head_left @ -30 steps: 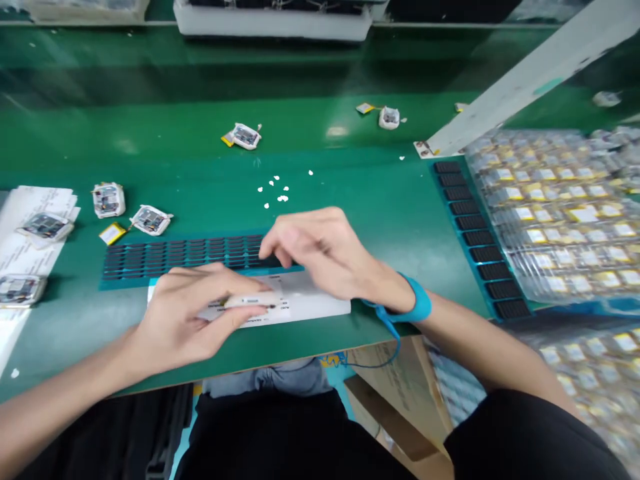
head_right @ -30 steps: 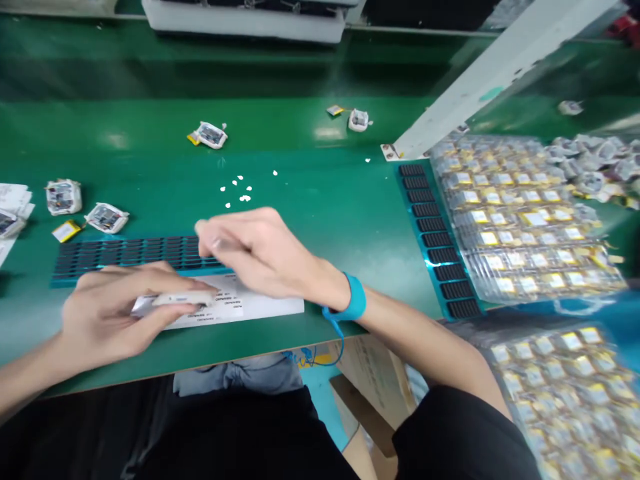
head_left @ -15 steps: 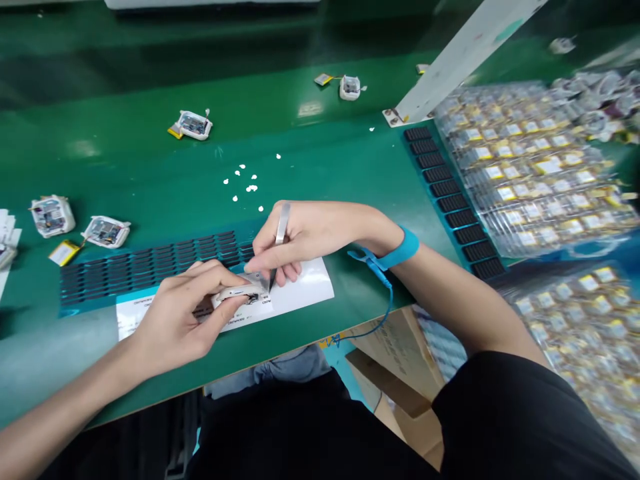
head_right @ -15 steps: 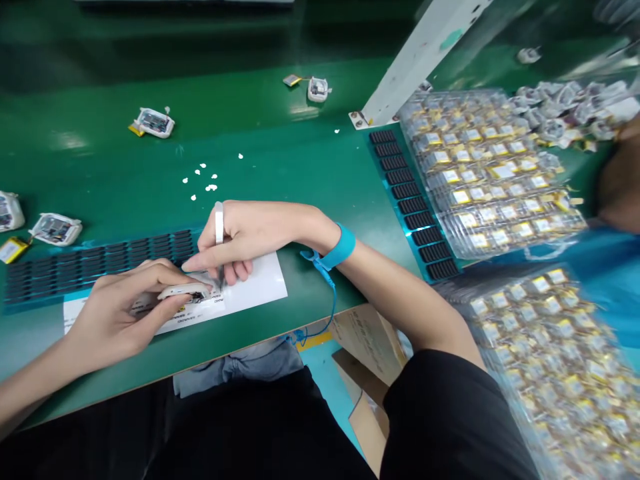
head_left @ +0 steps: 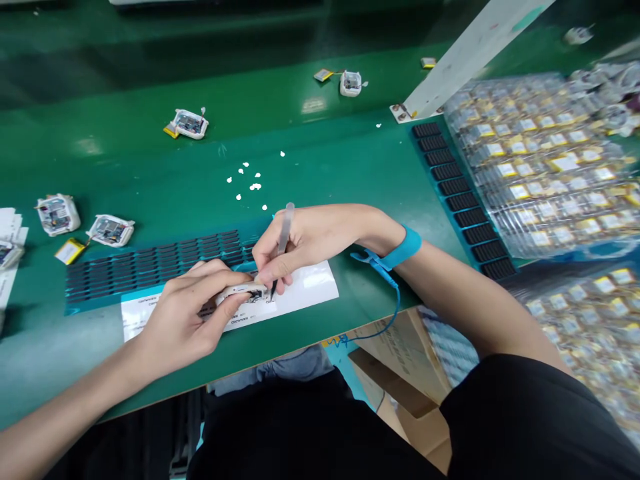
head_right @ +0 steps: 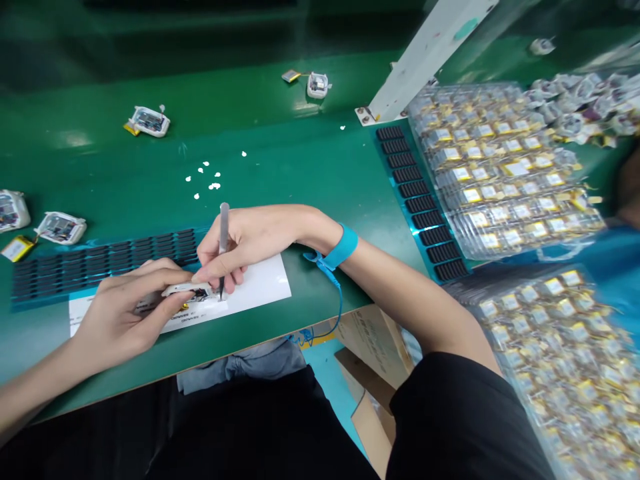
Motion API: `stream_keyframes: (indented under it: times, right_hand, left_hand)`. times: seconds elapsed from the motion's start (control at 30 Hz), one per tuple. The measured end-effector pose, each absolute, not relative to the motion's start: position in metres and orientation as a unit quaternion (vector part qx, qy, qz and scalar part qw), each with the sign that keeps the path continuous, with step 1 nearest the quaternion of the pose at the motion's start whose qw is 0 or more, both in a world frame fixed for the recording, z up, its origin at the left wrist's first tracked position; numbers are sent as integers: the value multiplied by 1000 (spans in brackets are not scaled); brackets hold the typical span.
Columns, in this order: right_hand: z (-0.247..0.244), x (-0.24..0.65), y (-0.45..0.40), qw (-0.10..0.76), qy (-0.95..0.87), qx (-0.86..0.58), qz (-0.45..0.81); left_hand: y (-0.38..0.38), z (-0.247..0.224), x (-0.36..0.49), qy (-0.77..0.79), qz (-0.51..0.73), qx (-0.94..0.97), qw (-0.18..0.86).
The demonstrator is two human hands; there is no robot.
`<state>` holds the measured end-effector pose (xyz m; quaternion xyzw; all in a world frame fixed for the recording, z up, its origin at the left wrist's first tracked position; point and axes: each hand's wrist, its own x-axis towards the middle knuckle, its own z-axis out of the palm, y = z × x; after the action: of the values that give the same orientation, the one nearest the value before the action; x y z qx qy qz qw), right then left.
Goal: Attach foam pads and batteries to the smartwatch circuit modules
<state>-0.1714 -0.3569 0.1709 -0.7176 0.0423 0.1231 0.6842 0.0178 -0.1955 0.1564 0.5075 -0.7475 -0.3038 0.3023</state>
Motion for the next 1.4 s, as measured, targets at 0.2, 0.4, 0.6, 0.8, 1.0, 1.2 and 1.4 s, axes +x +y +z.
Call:
stream_keyframes:
  times: [0.2, 0.4, 0.6, 0.8, 1.0, 1.2, 1.4]
  right_hand:
    - [169, -171, -361, 716, 66, -684, 128]
    - [174, -176, -366, 757, 42, -652, 22]
    - [181, -167, -341, 750, 51, -636, -176]
    - [182, -160, -319, 708, 136, -651, -240]
    - [178, -160, -314, 683, 159, -672, -238]
    - [176, -161, -315, 686, 132, -679, -225]
    - [176, -161, -314, 685, 139, -678, -227]
  left_hand:
    - [-196, 158, 19, -742, -305, 517, 299]
    - [-191, 162, 21, -691, -275, 547, 383]
    - [-195, 173, 14, -536, -383, 539, 526]
    - [-194, 181, 9, -506, -476, 545, 469]
    - [-190, 179, 6, -493, -501, 544, 459]
    - [-186, 179, 4, -456, -523, 549, 465]
    - [-184, 180, 3, -451, -522, 549, 471]
